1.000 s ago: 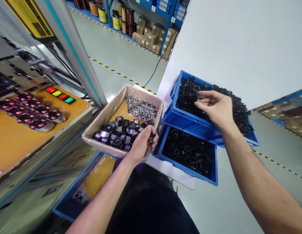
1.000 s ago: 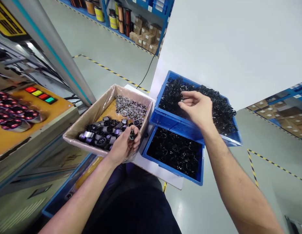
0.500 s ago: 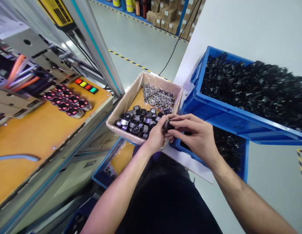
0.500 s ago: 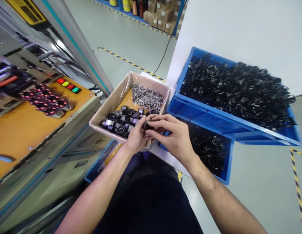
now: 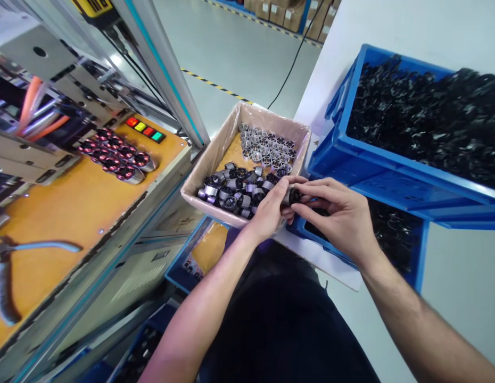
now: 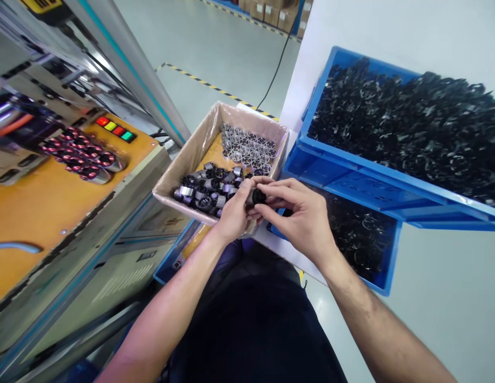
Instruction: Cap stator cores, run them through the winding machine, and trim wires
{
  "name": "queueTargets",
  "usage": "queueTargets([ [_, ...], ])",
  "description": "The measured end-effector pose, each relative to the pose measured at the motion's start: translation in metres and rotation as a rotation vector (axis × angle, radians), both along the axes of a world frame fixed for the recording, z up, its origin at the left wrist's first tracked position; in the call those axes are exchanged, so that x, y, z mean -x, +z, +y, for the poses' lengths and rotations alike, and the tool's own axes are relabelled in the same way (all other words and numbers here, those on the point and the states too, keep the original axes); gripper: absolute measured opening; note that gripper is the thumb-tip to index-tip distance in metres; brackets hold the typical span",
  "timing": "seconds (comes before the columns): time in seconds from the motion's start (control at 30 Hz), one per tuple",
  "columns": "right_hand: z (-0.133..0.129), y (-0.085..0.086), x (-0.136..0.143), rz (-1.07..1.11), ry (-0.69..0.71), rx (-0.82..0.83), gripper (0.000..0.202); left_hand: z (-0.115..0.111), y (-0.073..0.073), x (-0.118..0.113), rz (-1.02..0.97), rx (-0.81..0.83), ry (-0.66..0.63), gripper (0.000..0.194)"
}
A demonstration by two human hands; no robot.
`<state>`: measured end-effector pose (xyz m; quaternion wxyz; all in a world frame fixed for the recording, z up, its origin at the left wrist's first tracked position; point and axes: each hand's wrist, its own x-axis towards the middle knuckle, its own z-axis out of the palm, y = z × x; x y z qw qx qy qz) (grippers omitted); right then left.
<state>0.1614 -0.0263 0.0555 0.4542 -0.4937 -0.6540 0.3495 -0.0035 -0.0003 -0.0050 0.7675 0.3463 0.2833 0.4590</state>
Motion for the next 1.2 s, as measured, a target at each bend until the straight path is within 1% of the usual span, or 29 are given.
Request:
queueTargets([
  [0.07,-0.003,-0.002,0.001,-0.023,-0.023,-0.003,0.030,0.000,0.000,0.000,0.023,0.000,-0.008,0.061],
  [0.1,-0.005,-0.003,0.002,-0.052,-0.032,-0.031,0.030,0.000,0.000,-0.001,0.032,0.005,-0.012,0.061],
  [0.2,-0.009,-0.003,0.006,-0.195,-0.040,-0.188,0.029,0.000,-0.001,-0.001,0.054,0.010,-0.031,0.059],
  [0.23,-0.009,-0.001,0.006,-0.235,-0.032,-0.226,0.029,-0.001,0.000,0.000,0.065,0.002,-0.039,0.059],
  [0.3,-0.008,0.003,0.003,-0.280,0.020,-0.238,0.029,-0.003,0.004,0.006,0.134,-0.059,-0.045,0.058],
  [0.33,-0.007,0.004,-0.002,-0.294,0.060,-0.220,0.030,-0.005,0.007,0.013,0.215,-0.129,-0.046,0.055],
  [0.4,-0.006,0.004,-0.017,-0.323,0.114,-0.173,0.032,-0.009,0.016,0.032,0.485,-0.333,-0.050,0.045],
  [0.43,-0.006,0.001,-0.028,-0.339,0.107,-0.139,0.032,-0.010,0.021,0.044,0.654,-0.446,-0.057,0.038],
  [0.5,-0.009,-0.013,-0.053,-0.381,0.022,-0.035,0.030,-0.005,0.029,0.069,0.974,-0.613,-0.042,0.032],
  [0.57,-0.013,-0.036,-0.075,-0.466,-0.067,0.104,0.028,0.010,0.032,0.091,1.206,-0.662,0.056,0.038],
  [0.63,-0.015,-0.061,-0.089,-0.578,-0.083,0.223,0.031,0.038,0.030,0.104,1.361,-0.644,0.179,0.043],
  [0.67,-0.016,-0.072,-0.093,-0.619,-0.075,0.265,0.035,0.056,0.028,0.107,1.428,-0.629,0.206,0.041],
  [0.7,-0.016,-0.081,-0.094,-0.642,-0.069,0.295,0.037,0.076,0.024,0.108,1.498,-0.611,0.198,0.039],
  [0.73,-0.015,-0.087,-0.093,-0.647,-0.070,0.315,0.037,0.095,0.021,0.107,1.577,-0.574,0.154,0.039],
  [0.8,-0.013,-0.095,-0.090,-0.635,-0.089,0.327,0.032,0.131,0.015,0.100,1.688,-0.494,0.028,0.048],
  [0.87,-0.009,-0.098,-0.087,-0.622,-0.114,0.330,0.027,0.156,0.010,0.093,1.717,-0.448,-0.047,0.058],
  [0.93,-0.007,-0.100,-0.087,-0.603,-0.138,0.335,0.029,0.169,0.005,0.087,1.706,-0.426,-0.070,0.060],
  [1.0,-0.006,-0.101,-0.090,-0.574,-0.157,0.345,0.033,0.173,0.001,0.084,1.681,-0.405,-0.065,0.059],
  [1.07,-0.007,-0.102,-0.095,-0.536,-0.169,0.354,0.034,0.173,-0.003,0.083,1.633,-0.378,-0.029,0.057],
  [1.2,-0.018,-0.096,-0.107,-0.469,-0.172,0.366,0.033,0.168,-0.006,0.087,1.452,-0.280,0.111,0.051],
])
